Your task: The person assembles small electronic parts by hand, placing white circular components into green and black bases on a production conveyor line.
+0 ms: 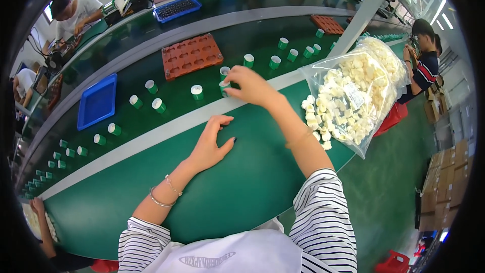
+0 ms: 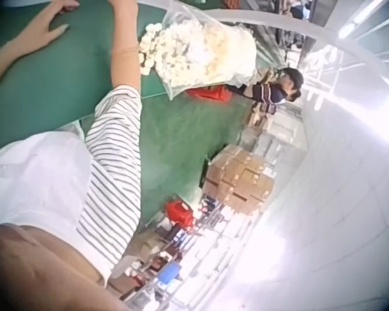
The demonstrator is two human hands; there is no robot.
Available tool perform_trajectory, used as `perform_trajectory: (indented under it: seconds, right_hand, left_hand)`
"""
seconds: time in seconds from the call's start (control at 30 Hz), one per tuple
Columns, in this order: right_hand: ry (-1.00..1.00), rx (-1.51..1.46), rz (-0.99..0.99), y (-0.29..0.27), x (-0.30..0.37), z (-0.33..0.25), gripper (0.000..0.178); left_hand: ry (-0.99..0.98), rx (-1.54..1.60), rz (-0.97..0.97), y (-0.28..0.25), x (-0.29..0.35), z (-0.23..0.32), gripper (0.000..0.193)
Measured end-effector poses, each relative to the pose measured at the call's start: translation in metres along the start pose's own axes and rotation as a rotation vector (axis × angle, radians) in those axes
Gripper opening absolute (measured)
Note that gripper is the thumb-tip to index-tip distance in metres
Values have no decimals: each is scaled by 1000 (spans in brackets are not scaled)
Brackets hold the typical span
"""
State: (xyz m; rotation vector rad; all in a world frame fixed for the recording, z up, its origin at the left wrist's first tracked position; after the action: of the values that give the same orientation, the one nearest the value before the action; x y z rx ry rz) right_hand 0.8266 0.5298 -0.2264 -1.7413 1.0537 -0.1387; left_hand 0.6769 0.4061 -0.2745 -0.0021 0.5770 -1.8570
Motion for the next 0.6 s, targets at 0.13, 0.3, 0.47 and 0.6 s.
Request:
perform_trajectory:
  seconds: [0.13, 0.3, 0.47, 0.6]
  right_hand:
    - [116, 199, 420, -53, 19, 61, 38]
    - [367, 269, 315, -45, 47, 136, 34]
    - [427, 23, 506, -59, 45, 86, 35]
    - [229, 36, 289, -53, 63, 26, 34]
  left_hand:
    - [-4, 5, -15, 5, -3, 5, 47]
    - [-1, 26, 11, 10, -9, 4, 44]
    - [-46, 4, 159, -4, -26, -2, 41]
    - [130, -397, 360, -30, -69, -4, 37]
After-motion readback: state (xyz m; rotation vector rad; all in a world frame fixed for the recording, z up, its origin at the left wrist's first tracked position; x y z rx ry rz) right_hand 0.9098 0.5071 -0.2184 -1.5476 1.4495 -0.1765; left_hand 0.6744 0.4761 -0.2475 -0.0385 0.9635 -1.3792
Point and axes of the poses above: each hand's wrist, its own x-axis away from the middle knuckle, its own y-axis out of the palm, z = x × y, the point moved 4 cm from there along -x, towards the middle knuckle, and after that the axes turned 5 degrees about -y, right-handed, at the moved point
